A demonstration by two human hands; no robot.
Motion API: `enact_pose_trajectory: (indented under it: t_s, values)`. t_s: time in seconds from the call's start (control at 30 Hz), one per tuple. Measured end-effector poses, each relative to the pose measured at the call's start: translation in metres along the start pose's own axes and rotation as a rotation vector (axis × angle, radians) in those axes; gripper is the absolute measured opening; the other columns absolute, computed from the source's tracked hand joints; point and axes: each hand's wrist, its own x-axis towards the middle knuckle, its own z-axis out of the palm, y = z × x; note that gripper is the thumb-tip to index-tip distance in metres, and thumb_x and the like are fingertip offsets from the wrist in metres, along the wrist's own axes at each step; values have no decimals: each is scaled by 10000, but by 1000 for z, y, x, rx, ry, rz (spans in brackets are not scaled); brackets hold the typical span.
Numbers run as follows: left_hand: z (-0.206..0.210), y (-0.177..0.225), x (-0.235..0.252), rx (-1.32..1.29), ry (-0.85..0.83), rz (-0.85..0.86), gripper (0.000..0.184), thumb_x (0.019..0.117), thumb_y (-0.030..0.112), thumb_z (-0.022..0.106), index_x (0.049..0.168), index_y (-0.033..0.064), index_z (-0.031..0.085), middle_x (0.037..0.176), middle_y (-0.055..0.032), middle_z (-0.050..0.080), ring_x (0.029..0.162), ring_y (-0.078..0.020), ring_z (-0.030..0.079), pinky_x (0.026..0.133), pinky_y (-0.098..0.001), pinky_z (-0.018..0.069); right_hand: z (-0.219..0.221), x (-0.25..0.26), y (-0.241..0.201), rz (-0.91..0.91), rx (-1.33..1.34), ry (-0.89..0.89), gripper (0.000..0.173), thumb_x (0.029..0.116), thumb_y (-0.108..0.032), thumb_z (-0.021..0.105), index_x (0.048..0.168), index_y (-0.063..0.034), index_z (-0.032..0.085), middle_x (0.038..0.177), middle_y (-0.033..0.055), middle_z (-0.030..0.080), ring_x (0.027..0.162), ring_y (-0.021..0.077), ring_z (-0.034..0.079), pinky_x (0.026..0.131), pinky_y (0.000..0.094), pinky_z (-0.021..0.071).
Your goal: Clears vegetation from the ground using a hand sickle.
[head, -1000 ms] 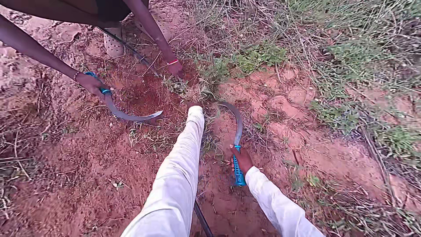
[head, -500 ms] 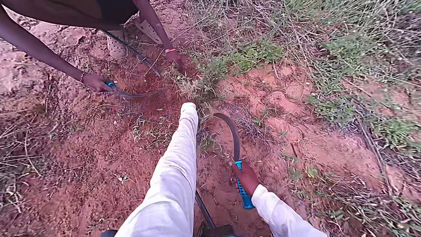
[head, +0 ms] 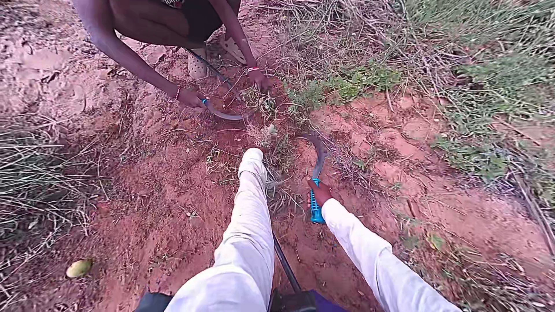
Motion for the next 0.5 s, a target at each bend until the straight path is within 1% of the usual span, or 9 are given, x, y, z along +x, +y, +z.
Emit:
enact_pose_trajectory:
  t_s: [0.03, 0.07, 0.1, 0.17, 0.2, 0.3, 0.37, 0.43, 0.5]
  values:
    - [11, 5, -6, 129, 17, 73, 720, 1060, 379, 582, 1546, -94, 339, 1616, -289, 356, 1529, -352, 346, 1242, -476, 281, 1, -4, 6, 14, 6, -13, 458, 1126, -394, 396, 1363, -5, 446, 772, 74, 544, 553, 166, 579, 553, 332, 547]
    - [35, 2, 4, 122, 150, 170, 741, 1001, 371, 667, 1510, -98, 402, 1538, -318, 450, 1464, -393, 438, 1211, -516, 333, 0, -7, 12, 22, 13, -15, 437, 1126, -388, 399, 1347, -13, 444, 749, 65, 529, 533, 162, 566, 534, 327, 540]
    - [65, -3, 27, 16, 322, 269, 789, 874, 327, 799, 1450, -105, 478, 1412, -352, 553, 1344, -445, 550, 1142, -566, 416, -2, -9, 15, 27, 14, -16, 441, 1125, -391, 404, 1351, -13, 441, 748, 68, 527, 531, 165, 563, 535, 330, 538]
    - [77, 9, 46, -38, 107, 264, 902, 879, 279, 836, 1546, -63, 335, 1522, -318, 459, 1428, -417, 473, 1183, -544, 383, -6, -9, 15, 32, -10, -19, 465, 1122, -401, 404, 1372, -10, 436, 768, 75, 534, 537, 165, 565, 539, 327, 539]
    - [83, 16, 54, -9, 45, 270, 877, 904, 271, 812, 1548, -78, 330, 1563, -304, 420, 1467, -399, 432, 1201, -524, 366, -7, -7, 13, 34, -26, -25, 473, 1120, -408, 407, 1381, -14, 432, 778, 80, 537, 537, 167, 569, 538, 328, 542]
    - [105, 27, 79, 57, 71, 345, 865, 922, 247, 773, 1591, -28, 299, 1663, -247, 294, 1535, -390, 324, 1224, -552, 319, -10, -1, 11, 54, -63, -51, 495, 1118, -422, 404, 1403, -18, 415, 813, 89, 536, 562, 175, 571, 556, 337, 541]
    - [104, 36, 79, 80, 65, 362, 908, 879, 293, 812, 1600, 34, 325, 1690, -213, 249, 1543, -398, 298, 1215, -607, 303, -12, -1, 12, 65, -70, -51, 472, 1124, -409, 393, 1390, -19, 415, 794, 85, 532, 546, 172, 566, 546, 334, 541]
    - [99, 42, 76, 88, 47, 363, 828, 880, 280, 813, 1556, 35, 401, 1654, -223, 325, 1509, -404, 363, 1196, -612, 332, -12, -4, 16, 77, -76, -50, 433, 1136, -374, 362, 1376, -18, 417, 761, 73, 524, 520, 162, 555, 527, 320, 533]
    - [97, 44, 73, 110, 24, 352, 703, 938, 251, 745, 1527, 12, 445, 1566, -273, 439, 1463, -428, 427, 1180, -605, 364, -7, -9, 25, 88, -56, -64, 395, 1141, -342, 358, 1363, -20, 416, 759, 63, 510, 526, 159, 553, 532, 316, 534]
